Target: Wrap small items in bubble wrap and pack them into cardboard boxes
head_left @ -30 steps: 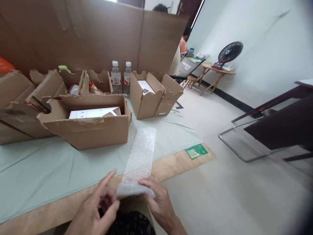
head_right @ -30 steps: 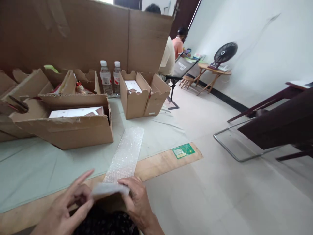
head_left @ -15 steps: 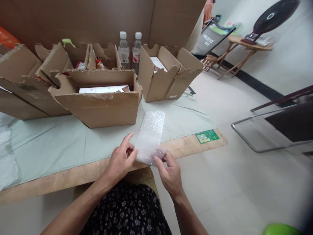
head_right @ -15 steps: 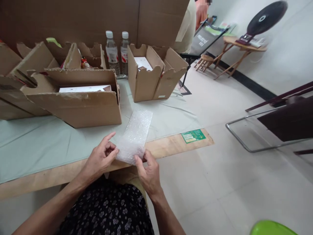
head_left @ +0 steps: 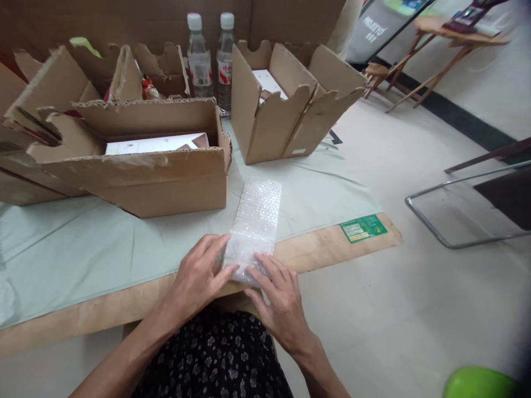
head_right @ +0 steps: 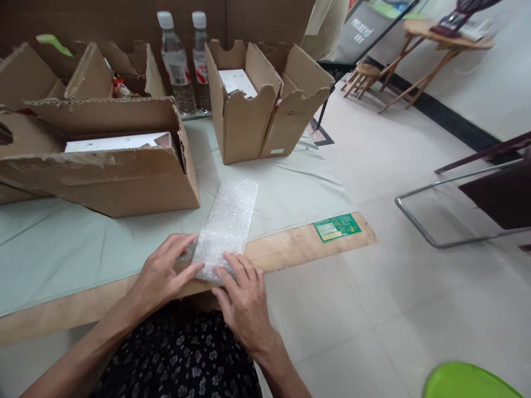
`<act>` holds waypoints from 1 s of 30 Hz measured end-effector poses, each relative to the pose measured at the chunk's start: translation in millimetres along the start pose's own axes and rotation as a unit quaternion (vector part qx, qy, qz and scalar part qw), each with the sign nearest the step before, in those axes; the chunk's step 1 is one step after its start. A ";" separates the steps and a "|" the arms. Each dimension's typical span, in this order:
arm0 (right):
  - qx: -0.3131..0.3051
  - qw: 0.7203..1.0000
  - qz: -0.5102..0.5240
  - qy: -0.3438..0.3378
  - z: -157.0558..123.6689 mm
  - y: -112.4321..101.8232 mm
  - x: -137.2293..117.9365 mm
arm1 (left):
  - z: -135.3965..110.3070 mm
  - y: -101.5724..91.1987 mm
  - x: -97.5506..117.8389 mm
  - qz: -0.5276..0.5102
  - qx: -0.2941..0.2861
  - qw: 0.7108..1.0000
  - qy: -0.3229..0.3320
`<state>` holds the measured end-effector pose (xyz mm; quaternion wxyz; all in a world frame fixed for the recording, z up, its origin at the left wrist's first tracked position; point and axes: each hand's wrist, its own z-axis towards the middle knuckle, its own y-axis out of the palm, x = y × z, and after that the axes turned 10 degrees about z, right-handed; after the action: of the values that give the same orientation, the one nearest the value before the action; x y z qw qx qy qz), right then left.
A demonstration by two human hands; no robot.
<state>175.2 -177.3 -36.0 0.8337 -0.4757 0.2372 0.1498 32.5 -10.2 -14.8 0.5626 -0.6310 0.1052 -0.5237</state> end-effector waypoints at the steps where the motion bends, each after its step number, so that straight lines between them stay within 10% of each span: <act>1: -0.008 1.000 0.009 -0.002 1.4 0.8 2.8 | -4.8 -1.5 -1.1 0.010 0.013 0.999 0.044; 7: -0.006 0.997 0.078 -0.023 12.4 -8.8 10.3 | -17.7 -2.7 -3.3 0.033 -0.012 0.982 0.185; 17: 0.125 0.992 0.034 0.011 23.6 -20.8 15.0 | 8.9 9.3 4.6 0.011 0.043 0.999 0.028; 23: -0.005 0.999 -0.009 -0.036 18.9 -12.9 15.4 | 10.7 16.1 1.2 0.084 0.062 0.993 0.048; 30: 0.003 0.994 0.110 0.004 29.9 -15.1 18.8 | -4.6 -5.6 5.5 0.049 0.041 0.987 0.146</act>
<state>205.8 -158.6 -22.2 0.8127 -0.4450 0.2914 0.2379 28.7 -14.9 -8.1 0.5914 -0.5187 0.1953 -0.5857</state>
